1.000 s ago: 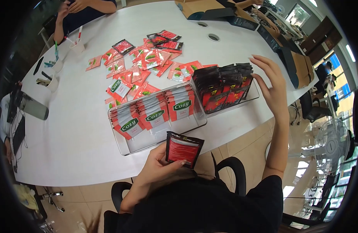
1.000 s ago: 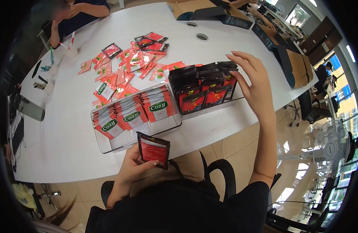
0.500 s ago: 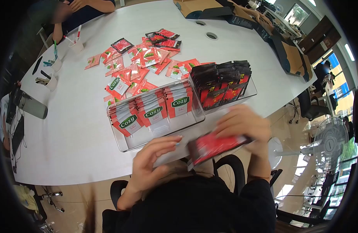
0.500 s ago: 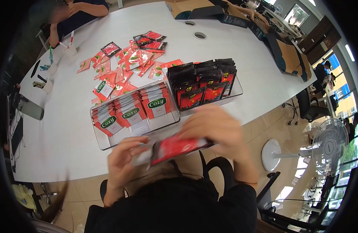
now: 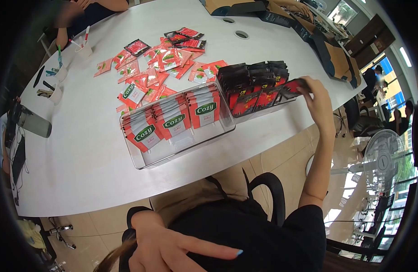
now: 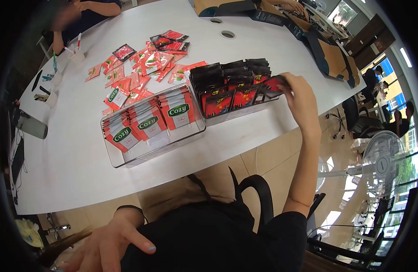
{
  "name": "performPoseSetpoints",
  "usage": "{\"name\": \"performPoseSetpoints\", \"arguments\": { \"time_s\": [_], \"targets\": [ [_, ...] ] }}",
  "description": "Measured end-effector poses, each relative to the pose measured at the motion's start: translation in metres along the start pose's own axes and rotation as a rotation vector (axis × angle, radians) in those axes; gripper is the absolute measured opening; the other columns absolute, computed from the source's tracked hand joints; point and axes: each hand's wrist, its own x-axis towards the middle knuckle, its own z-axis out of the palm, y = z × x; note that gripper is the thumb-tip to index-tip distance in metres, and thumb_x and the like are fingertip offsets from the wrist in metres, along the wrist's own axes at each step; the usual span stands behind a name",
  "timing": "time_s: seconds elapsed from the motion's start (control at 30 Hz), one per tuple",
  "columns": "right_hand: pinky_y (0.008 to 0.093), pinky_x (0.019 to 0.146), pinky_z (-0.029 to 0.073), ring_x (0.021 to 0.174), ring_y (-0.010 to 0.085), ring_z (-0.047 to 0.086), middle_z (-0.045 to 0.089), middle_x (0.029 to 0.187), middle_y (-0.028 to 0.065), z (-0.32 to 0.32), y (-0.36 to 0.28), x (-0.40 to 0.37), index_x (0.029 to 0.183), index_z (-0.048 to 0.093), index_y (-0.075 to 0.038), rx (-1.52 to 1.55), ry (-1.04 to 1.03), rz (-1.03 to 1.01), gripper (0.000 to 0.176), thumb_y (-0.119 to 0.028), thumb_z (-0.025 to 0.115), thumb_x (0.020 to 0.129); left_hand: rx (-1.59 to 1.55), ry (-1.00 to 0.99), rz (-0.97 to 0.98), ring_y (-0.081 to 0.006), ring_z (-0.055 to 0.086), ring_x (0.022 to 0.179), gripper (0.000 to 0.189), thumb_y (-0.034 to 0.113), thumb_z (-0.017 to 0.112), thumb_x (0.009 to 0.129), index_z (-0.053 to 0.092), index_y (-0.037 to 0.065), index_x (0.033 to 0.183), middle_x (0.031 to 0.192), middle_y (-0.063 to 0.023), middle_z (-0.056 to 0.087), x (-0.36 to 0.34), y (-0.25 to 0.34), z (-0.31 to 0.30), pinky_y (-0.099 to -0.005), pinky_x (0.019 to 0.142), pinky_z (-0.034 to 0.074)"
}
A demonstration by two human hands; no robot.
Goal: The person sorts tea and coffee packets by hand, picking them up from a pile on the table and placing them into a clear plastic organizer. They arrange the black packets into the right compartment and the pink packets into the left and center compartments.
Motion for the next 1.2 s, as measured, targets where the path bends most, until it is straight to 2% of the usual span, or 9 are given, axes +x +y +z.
{"name": "performPoseSetpoints", "arguments": {
  "time_s": [0.1, 0.13, 0.17, 0.27, 0.37, 0.47, 0.77, 1.07, 1.2],
  "targets": [
    [0.0382, 0.071, 0.046, 0.084, 0.0274, 0.057, 0.061, 0.088, 0.0104, 0.006, 0.003, 0.015, 0.099, 0.060, -0.004, -0.026, -0.212, -0.119, 0.024, -0.005, 0.068, 0.077, 0.089, 0.022, 0.019, -0.0339, 0.040, 0.133, 0.061, 0.037, 0.057, 0.093, 0.033, 0.026, 0.147, 0.143, 0.0089, 0.047, 0.004, -0.009, -0.003, -0.0724, 0.101, 0.027],
    [0.0388, 0.071, 0.046, 0.086, 0.0268, 0.057, 0.061, 0.091, 0.0099, 0.010, 0.002, 0.020, 0.100, 0.060, -0.005, -0.057, -0.251, -0.166, 0.025, -0.004, 0.069, 0.076, 0.170, 0.056, 0.019, -0.0368, 0.041, 0.131, 0.058, 0.039, 0.057, 0.092, 0.037, 0.022, 0.144, 0.139, 0.0026, 0.050, 0.001, -0.014, -0.005, -0.0697, 0.102, 0.028],
    [0.0379, 0.084, 0.047, 0.102, 0.0288, 0.057, 0.059, 0.104, 0.0106, 0.014, 0.004, 0.025, 0.113, 0.057, -0.007, -0.046, -0.288, -0.142, 0.051, -0.002, 0.076, 0.066, 0.251, 0.090, 0.016, -0.0396, 0.042, 0.129, 0.056, 0.041, 0.057, 0.092, 0.041, 0.018, 0.140, 0.135, -0.0037, 0.052, -0.001, -0.019, -0.007, -0.0670, 0.102, 0.029],
    [0.0401, 0.091, 0.045, 0.107, 0.0327, 0.054, 0.058, 0.114, 0.0115, 0.020, -0.007, 0.037, 0.128, 0.050, -0.014, -0.118, -0.086, -0.306, 0.083, 0.000, 0.082, 0.053, 0.766, 0.164, -0.081, -0.0423, 0.054, 0.119, 0.048, 0.038, 0.060, 0.091, 0.058, 0.003, 0.124, 0.122, -0.0210, 0.061, -0.004, -0.037, -0.019, -0.0559, 0.103, 0.035],
    [0.0385, 0.095, 0.045, 0.109, 0.0354, 0.054, 0.056, 0.120, 0.0132, 0.026, 0.004, 0.047, 0.140, 0.039, -0.021, -0.123, -0.188, -0.342, 0.108, -0.001, 0.085, 0.044, 1.492, 0.056, -0.398, -0.0316, 0.055, 0.120, 0.042, 0.023, 0.067, 0.084, 0.060, 0.006, 0.122, 0.125, -0.0097, 0.061, -0.011, -0.055, -0.040, -0.0484, 0.103, 0.036],
    [0.0410, 0.094, 0.043, 0.112, 0.0343, 0.052, 0.054, 0.121, 0.0125, 0.032, 0.011, 0.058, 0.142, 0.037, -0.017, -0.071, -0.434, -0.271, 0.117, -0.002, 0.087, 0.037, 1.746, 0.080, -0.487, -0.0233, 0.057, 0.115, 0.039, 0.017, 0.068, 0.080, 0.063, 0.008, 0.117, 0.126, -0.0062, 0.061, -0.034, -0.081, -0.060, -0.0402, 0.100, 0.035],
    [0.0412, 0.079, 0.050, 0.092, 0.0307, 0.060, 0.050, 0.116, 0.0114, 0.036, 0.018, 0.055, 0.143, 0.032, -0.020, 0.081, -0.562, -0.098, 0.109, 0.005, 0.082, 0.049, 1.918, -0.031, -0.418, -0.0216, 0.057, 0.106, 0.035, 0.016, 0.069, 0.077, 0.066, 0.010, 0.112, 0.124, -0.0056, 0.061, -0.041, -0.094, -0.060, -0.0343, 0.090, 0.032],
    [0.0358, 0.080, 0.050, 0.100, 0.0310, 0.057, 0.051, 0.117, 0.0086, 0.042, 0.021, 0.054, 0.129, 0.044, -0.014, 0.119, -0.446, -0.209, 0.092, 0.007, 0.076, 0.045, 1.920, 0.004, -0.406, -0.0205, 0.058, 0.105, 0.034, 0.017, 0.071, 0.076, 0.068, 0.011, 0.109, 0.125, -0.0038, 0.061, -0.039, -0.093, -0.059, -0.0353, 0.089, 0.034],
    [0.0401, 0.082, 0.048, 0.102, 0.0348, 0.055, 0.051, 0.110, 0.0114, 0.039, 0.010, 0.054, 0.126, 0.045, -0.013, 0.119, -0.445, -0.212, 0.084, 0.001, 0.078, 0.050, 1.929, 0.007, -0.367, -0.0174, 0.058, 0.104, 0.033, 0.017, 0.071, 0.075, 0.068, 0.014, 0.108, 0.125, -0.0010, 0.061, -0.042, -0.093, -0.065, -0.0331, 0.088, 0.036]
  ]
}}
